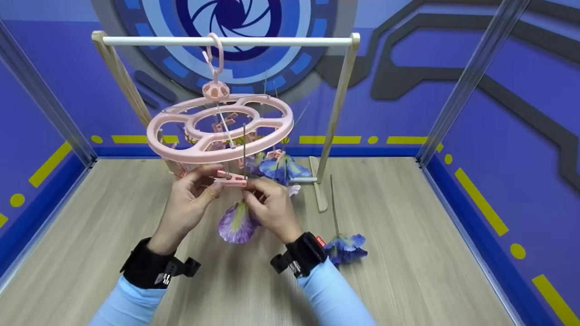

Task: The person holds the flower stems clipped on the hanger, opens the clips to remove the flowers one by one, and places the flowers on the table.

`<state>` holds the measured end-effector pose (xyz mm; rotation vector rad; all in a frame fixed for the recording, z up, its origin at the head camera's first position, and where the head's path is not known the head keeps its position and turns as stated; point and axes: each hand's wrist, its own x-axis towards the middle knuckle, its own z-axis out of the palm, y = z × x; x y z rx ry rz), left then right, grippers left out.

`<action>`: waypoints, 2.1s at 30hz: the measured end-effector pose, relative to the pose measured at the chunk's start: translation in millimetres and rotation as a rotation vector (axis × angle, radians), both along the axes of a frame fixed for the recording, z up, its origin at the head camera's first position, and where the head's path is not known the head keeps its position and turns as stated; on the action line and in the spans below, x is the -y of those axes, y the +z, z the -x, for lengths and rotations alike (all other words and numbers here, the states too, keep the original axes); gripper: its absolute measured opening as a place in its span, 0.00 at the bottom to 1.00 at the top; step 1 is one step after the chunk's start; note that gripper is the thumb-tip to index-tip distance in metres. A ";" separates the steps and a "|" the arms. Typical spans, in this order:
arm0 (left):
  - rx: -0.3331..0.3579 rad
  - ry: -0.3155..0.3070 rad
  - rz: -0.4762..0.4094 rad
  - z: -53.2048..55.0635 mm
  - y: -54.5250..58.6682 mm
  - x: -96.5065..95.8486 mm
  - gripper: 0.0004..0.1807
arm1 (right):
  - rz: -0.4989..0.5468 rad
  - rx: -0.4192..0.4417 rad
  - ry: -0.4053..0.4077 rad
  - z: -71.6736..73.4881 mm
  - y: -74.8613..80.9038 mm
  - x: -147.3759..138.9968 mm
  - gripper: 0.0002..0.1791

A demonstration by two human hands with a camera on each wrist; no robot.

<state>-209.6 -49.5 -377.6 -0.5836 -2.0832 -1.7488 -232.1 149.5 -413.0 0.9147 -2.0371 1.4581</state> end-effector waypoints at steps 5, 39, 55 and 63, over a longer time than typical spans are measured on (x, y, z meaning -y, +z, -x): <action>0.012 0.002 -0.001 -0.1 -0.5 0.3 0.15 | 0.006 -0.006 -0.017 -0.2 0.2 0.0 0.04; 0.024 -0.003 0.100 -2.6 1.2 0.9 0.10 | -0.027 0.023 -0.032 -1.2 -1.7 -2.2 0.08; 0.029 0.000 0.095 -3.0 2.5 0.9 0.09 | -0.023 0.001 -0.016 -0.4 -5.6 -1.9 0.08; 0.028 -0.003 0.079 -2.2 2.2 0.2 0.09 | -0.023 -0.018 -0.004 1.4 -7.4 -2.5 0.07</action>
